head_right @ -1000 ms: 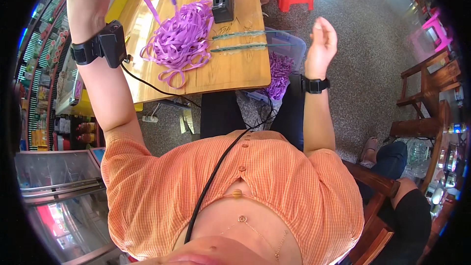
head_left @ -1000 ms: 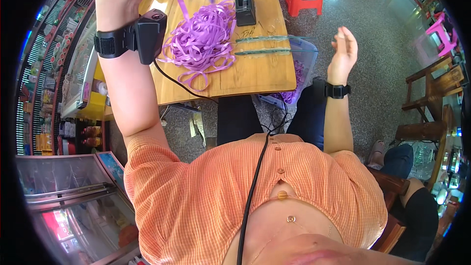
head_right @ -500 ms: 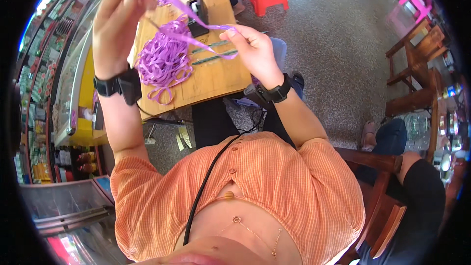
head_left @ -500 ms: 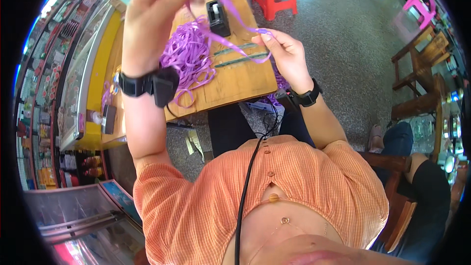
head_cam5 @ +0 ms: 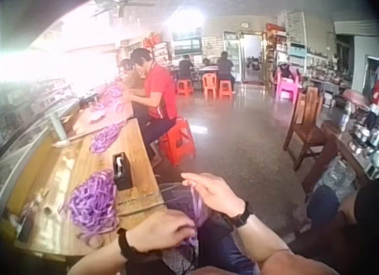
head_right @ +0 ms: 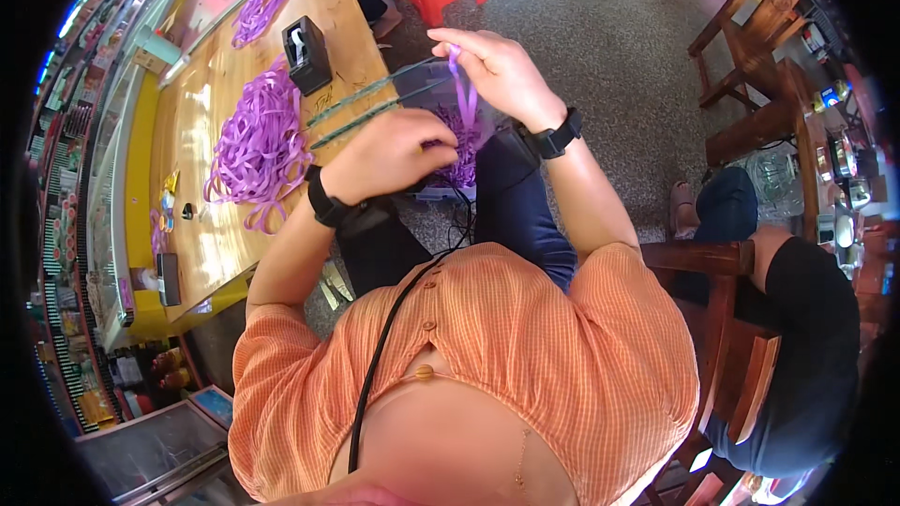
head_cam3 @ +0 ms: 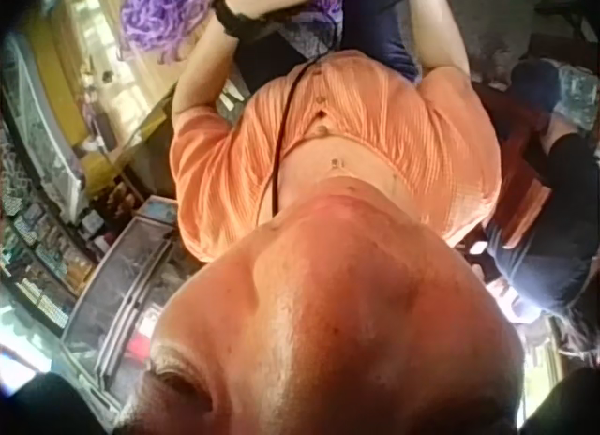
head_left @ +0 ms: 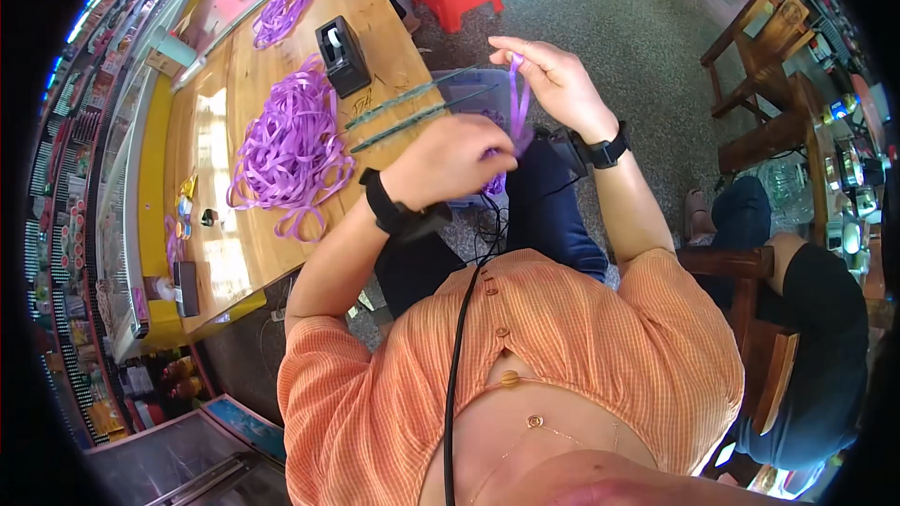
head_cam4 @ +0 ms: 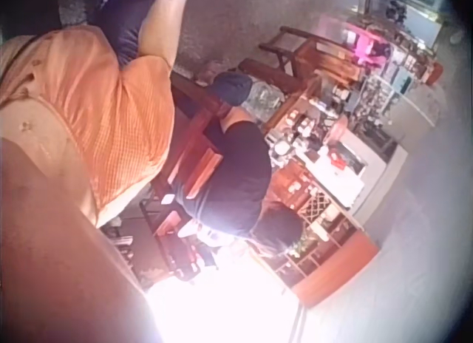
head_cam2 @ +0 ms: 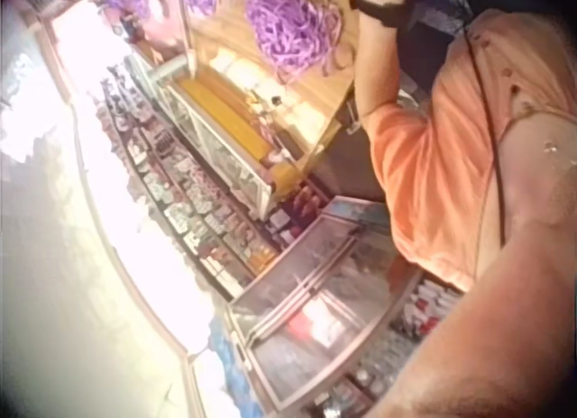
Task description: Bundling and organizing purple ribbons at a factory workbench.
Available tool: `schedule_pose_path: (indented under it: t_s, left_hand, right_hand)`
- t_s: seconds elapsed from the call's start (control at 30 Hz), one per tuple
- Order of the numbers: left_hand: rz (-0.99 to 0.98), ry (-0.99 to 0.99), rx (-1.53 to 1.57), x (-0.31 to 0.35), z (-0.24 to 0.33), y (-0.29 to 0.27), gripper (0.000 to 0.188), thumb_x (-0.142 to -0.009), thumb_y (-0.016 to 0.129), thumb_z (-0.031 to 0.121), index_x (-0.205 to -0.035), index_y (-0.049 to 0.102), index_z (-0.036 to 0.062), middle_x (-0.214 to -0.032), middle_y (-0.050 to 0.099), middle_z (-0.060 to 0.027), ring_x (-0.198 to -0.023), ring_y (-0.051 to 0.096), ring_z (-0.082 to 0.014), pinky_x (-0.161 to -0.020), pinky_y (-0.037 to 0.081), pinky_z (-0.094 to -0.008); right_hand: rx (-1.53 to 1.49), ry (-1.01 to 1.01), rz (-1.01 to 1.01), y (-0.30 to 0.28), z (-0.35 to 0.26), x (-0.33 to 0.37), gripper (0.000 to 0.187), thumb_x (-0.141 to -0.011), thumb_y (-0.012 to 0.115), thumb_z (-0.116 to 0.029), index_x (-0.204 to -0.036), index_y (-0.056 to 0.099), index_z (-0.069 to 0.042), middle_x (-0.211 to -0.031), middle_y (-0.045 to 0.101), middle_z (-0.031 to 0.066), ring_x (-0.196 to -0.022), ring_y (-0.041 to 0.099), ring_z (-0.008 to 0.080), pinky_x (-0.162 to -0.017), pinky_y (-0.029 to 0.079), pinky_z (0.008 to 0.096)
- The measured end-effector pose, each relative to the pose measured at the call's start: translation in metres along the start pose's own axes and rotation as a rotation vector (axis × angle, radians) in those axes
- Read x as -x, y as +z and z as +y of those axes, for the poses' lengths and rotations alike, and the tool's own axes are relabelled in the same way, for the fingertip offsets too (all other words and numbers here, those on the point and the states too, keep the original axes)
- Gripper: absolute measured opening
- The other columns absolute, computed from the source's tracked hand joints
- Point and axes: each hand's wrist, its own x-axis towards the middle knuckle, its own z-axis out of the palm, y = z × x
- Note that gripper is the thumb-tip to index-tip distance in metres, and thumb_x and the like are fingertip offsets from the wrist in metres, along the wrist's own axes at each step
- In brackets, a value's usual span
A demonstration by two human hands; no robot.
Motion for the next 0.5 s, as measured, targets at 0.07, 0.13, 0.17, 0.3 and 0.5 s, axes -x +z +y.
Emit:
schedule_pose_path:
  t_s: [0.07,0.13,0.17,0.3,0.5]
  left_hand:
    - [0.042,-0.099,-0.02,-0.002,-0.02,-0.004,0.015,-0.085,0.071,0.016,-0.092,0.07,0.0023,-0.083,0.068,-0.0141,-0.079,0.067,-0.0288,-0.072,0.053,-0.0371]
    - [0.018,-0.218,-0.026,-0.005,-0.032,-0.012,0.016,-0.086,0.07,0.017,-0.092,0.071,0.0022,-0.083,0.068,-0.0147,-0.078,0.067,-0.0286,-0.071,0.053,-0.0362]
    - [-0.005,-0.323,-0.032,-0.009,-0.038,-0.016,0.017,-0.086,0.07,0.018,-0.093,0.071,0.002,-0.082,0.069,-0.0153,-0.077,0.068,-0.0285,-0.071,0.053,-0.0354]
    - [0.009,-0.405,-0.112,-0.022,-0.06,-0.022,0.02,-0.089,0.067,0.021,-0.096,0.072,0.0022,-0.082,0.069,-0.0159,-0.077,0.068,-0.0288,-0.071,0.052,-0.0355]
    - [0.111,-0.495,-0.087,-0.025,-0.089,-0.027,0.023,-0.09,0.065,0.022,-0.101,0.071,0.0022,-0.083,0.069,-0.0143,-0.075,0.067,-0.0254,-0.071,0.052,-0.0342]
  right_hand:
    - [0.097,-0.016,-0.072,-0.003,0.023,0.0,0.036,-0.095,0.055,-0.001,-0.128,0.064,-0.013,-0.111,0.071,0.0098,-0.103,0.066,0.0226,-0.091,0.051,0.0335]
    - [0.213,-0.063,-0.193,0.004,0.047,-0.004,0.035,-0.092,0.059,-0.003,-0.123,0.068,-0.017,-0.111,0.07,0.0088,-0.099,0.063,0.0262,-0.09,0.05,0.0366]
    - [0.214,-0.058,-0.193,0.007,0.057,-0.006,0.035,-0.092,0.059,-0.003,-0.123,0.068,-0.017,-0.111,0.07,0.0088,-0.099,0.063,0.0262,-0.09,0.05,0.0366]
    - [0.29,-0.172,-0.202,0.018,0.105,-0.021,0.036,-0.089,0.062,-0.004,-0.122,0.068,-0.017,-0.114,0.07,0.0046,-0.104,0.062,0.0259,-0.094,0.049,0.0374]
    - [0.091,-0.05,-0.338,0.032,0.129,-0.043,0.033,-0.098,0.057,-0.017,-0.13,0.064,-0.02,-0.118,0.069,0.0054,-0.108,0.064,0.0229,-0.097,0.049,0.0354]
